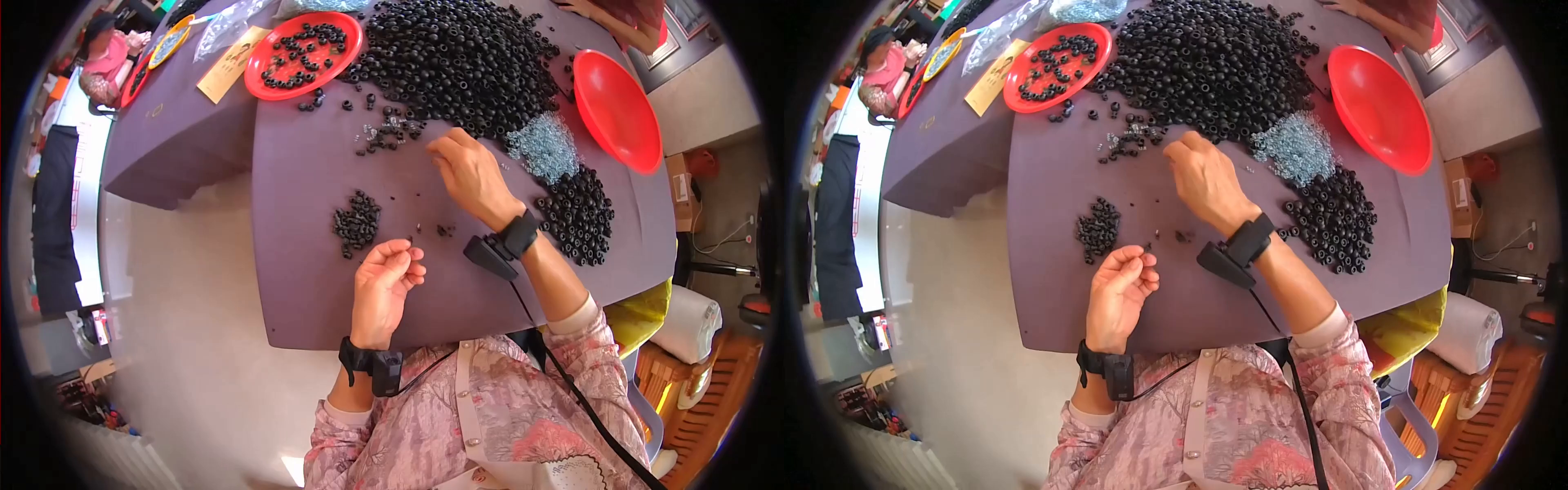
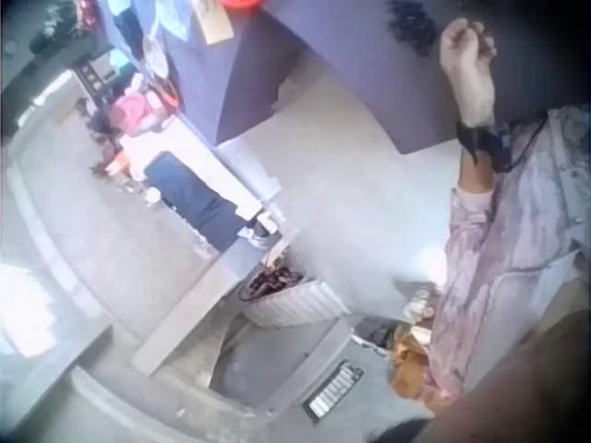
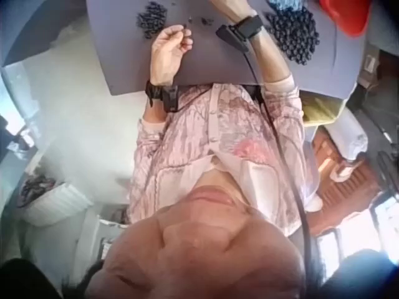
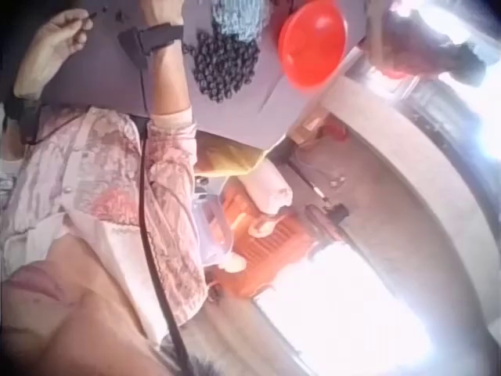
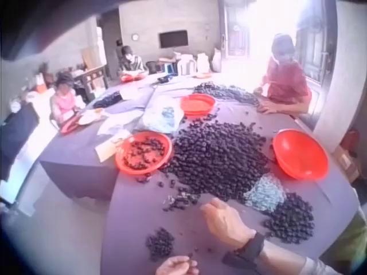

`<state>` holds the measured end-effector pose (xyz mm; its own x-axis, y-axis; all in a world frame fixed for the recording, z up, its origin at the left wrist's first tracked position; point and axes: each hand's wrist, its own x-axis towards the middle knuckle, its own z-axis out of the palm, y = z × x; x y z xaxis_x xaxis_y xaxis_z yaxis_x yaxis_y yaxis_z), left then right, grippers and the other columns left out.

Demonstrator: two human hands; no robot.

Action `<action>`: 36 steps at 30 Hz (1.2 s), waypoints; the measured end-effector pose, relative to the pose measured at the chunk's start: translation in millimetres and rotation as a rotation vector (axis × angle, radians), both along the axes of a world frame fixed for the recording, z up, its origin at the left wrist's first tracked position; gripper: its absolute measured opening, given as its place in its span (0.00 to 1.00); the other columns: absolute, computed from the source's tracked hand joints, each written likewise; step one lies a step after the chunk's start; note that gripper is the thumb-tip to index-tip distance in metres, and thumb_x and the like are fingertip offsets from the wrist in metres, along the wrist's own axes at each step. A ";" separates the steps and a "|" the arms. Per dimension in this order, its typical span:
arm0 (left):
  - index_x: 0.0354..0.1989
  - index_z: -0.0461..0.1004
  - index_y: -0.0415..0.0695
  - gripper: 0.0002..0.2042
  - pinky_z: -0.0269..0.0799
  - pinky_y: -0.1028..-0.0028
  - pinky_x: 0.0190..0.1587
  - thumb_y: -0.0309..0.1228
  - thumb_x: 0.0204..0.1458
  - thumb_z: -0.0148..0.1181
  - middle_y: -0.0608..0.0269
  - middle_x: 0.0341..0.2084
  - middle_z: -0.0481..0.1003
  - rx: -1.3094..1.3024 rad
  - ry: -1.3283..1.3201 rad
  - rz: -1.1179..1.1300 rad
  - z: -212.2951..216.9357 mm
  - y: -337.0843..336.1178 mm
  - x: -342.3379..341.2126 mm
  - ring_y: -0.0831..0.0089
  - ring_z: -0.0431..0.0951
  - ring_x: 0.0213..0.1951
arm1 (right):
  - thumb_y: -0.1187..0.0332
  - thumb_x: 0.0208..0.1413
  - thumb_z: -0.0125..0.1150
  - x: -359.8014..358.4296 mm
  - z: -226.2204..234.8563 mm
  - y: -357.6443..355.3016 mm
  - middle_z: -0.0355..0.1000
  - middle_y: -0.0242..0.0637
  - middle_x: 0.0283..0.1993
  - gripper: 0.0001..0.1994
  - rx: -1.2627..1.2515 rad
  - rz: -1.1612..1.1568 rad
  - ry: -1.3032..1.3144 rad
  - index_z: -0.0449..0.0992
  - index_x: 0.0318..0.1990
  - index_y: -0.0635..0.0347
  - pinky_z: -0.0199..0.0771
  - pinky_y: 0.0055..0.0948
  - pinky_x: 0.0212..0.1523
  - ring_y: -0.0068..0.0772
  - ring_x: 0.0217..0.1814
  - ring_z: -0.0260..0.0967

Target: The person picks up a black bead and a small metal piece by hand, then presses the metal piece into the bead. They repeat this process for several pieces, occasionally sorting through the pile of beads on the table.

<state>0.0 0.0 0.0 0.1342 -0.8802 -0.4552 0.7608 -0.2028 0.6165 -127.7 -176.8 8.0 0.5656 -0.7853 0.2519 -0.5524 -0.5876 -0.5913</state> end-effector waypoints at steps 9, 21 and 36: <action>0.40 0.71 0.41 0.06 0.71 0.73 0.35 0.23 0.55 0.51 0.58 0.32 0.74 -0.026 0.110 -0.006 -3.8 4.8 10.9 0.72 0.75 0.30 | 0.77 0.44 0.59 -2.2 -7.6 -38.1 0.66 0.37 0.41 0.12 -0.368 -0.170 0.085 0.74 0.39 0.59 0.64 0.35 0.44 0.41 0.43 0.63; 0.40 0.71 0.41 0.06 0.72 0.72 0.35 0.23 0.56 0.51 0.58 0.33 0.75 -0.048 0.099 0.002 -9.0 4.2 12.0 0.72 0.75 0.31 | 0.76 0.41 0.61 2.5 -1.5 -35.7 0.63 0.39 0.51 0.17 -0.269 0.045 0.058 0.75 0.42 0.53 0.61 0.39 0.49 0.44 0.51 0.60; 0.40 0.71 0.41 0.06 0.73 0.72 0.34 0.24 0.56 0.51 0.58 0.33 0.75 -0.058 0.064 -0.015 -8.8 2.0 9.4 0.73 0.75 0.30 | 0.65 0.49 0.60 8.5 -17.3 -45.8 0.64 0.35 0.51 0.16 -0.359 0.007 0.189 0.72 0.48 0.48 0.57 0.39 0.53 0.42 0.56 0.58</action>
